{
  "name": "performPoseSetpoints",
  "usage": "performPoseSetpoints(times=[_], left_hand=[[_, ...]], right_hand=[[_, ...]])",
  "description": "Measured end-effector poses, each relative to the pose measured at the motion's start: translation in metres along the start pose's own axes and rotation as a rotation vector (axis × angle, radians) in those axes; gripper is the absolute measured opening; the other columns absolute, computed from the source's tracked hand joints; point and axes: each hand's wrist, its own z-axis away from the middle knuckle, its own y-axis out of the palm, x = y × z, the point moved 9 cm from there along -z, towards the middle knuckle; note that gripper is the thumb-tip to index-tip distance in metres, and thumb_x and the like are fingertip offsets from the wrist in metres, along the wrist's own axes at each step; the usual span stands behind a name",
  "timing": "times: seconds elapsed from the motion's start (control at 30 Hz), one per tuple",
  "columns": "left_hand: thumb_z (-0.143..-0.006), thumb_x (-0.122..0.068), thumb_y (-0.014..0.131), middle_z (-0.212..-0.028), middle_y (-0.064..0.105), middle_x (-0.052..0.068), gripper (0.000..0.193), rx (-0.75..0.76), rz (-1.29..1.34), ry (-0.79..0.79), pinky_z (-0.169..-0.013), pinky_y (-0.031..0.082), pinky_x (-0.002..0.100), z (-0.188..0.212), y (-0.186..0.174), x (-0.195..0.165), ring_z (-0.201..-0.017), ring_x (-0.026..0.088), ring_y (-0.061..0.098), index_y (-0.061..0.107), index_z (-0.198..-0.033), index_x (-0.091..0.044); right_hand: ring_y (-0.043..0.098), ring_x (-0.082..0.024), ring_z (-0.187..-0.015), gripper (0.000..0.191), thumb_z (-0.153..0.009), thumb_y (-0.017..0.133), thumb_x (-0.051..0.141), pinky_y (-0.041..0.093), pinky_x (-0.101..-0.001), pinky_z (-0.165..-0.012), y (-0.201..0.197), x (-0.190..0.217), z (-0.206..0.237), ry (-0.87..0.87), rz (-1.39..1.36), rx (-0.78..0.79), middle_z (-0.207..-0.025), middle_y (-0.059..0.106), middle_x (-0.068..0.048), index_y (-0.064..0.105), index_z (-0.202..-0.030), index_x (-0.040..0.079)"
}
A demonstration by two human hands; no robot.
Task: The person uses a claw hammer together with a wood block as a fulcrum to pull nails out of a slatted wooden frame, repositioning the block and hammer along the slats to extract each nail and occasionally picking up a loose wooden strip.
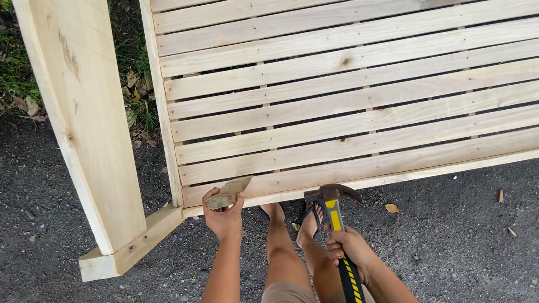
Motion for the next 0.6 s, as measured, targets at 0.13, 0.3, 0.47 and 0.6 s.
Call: performPoseSetpoints(times=[0.13,0.3,0.47,0.6], left_hand=[[-0.067,-0.014,0.090,-0.117,0.069,0.009,0.064,-0.047,-0.291,-0.138,-0.087,0.059,0.030,-0.004,-0.009,0.018,-0.099,0.016,0.068,0.062,-0.124,-0.008],[-0.068,-0.012,0.093,-0.133,0.062,0.015,0.086,-0.036,-0.273,0.142,-0.098,0.055,0.033,-0.012,0.011,0.004,-0.117,0.024,0.065,0.051,-0.141,0.002],[-0.068,-0.014,0.090,-0.133,0.061,0.015,0.095,-0.046,-0.232,-0.026,-0.102,0.055,0.033,-0.013,0.027,0.031,-0.123,0.021,0.062,0.042,-0.149,0.000],[-0.069,-0.016,0.090,-0.131,0.065,0.016,0.095,-0.039,-0.515,-0.132,-0.104,0.052,0.035,-0.014,0.028,0.049,-0.117,0.023,0.065,0.045,-0.151,-0.004]], right_hand=[[0.040,-0.011,-0.046,0.037,-0.085,0.057,-0.003,0.040,-0.0306,-0.042,0.011,-0.004,0.007,-0.056,0.265,-0.042,-0.064,0.042,-0.001,0.051,-0.119,0.009],[0.060,-0.016,-0.059,0.024,-0.102,0.067,0.024,0.053,-0.0368,-0.055,0.073,0.019,0.046,-0.729,0.792,0.181,-0.072,0.065,-0.006,0.060,-0.115,0.005],[0.065,-0.038,-0.056,0.033,-0.101,0.059,0.036,0.050,-0.0466,-0.054,0.136,0.010,0.050,-1.029,1.232,0.239,-0.062,0.064,-0.016,0.056,-0.111,0.004],[0.066,-0.038,-0.058,0.038,-0.103,0.056,0.040,0.050,-0.0489,-0.053,0.155,0.007,0.010,-0.874,1.423,0.097,-0.064,0.065,-0.015,0.054,-0.095,0.003]])
